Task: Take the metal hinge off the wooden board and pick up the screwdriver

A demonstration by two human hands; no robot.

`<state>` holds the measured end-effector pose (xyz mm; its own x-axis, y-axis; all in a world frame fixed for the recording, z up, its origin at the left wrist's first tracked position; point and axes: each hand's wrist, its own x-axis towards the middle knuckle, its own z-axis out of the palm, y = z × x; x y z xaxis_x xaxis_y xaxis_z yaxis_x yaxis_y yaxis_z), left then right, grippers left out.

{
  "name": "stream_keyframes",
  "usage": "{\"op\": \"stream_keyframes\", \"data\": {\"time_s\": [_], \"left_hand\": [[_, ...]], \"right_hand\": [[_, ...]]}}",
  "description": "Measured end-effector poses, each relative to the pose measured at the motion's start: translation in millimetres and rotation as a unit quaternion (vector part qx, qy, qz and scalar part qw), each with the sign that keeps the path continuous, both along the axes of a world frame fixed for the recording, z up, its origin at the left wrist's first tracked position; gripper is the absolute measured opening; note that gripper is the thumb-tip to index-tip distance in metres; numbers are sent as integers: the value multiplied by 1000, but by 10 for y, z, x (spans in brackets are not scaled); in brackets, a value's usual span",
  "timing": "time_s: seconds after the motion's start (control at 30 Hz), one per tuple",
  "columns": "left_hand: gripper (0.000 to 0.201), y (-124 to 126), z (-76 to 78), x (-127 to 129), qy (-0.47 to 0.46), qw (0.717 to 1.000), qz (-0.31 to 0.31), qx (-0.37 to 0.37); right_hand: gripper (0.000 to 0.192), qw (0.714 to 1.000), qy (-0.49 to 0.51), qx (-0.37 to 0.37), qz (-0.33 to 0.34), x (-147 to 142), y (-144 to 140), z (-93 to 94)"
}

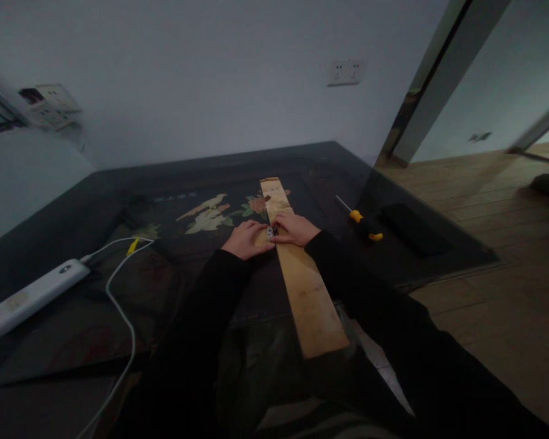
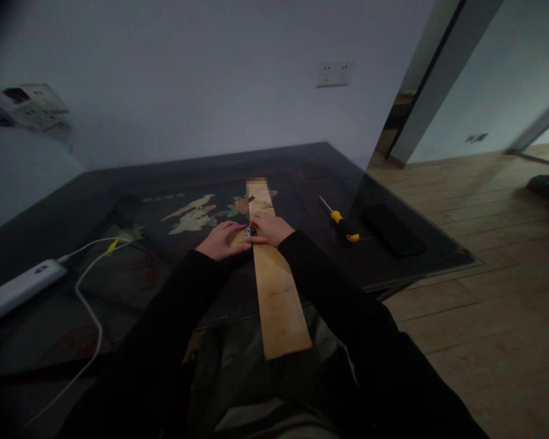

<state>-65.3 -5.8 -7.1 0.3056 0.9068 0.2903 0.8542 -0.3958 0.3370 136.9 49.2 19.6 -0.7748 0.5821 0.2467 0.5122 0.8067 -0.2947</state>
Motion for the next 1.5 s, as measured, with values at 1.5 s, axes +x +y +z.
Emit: {"op": "stream_keyframes", "data": {"time_s": [1.5], "left_hand": [[64,70,-65,19,-75,995,-56,-33]], "right_hand": [[40,991,-31,131,22,-49,9,-91]]}}
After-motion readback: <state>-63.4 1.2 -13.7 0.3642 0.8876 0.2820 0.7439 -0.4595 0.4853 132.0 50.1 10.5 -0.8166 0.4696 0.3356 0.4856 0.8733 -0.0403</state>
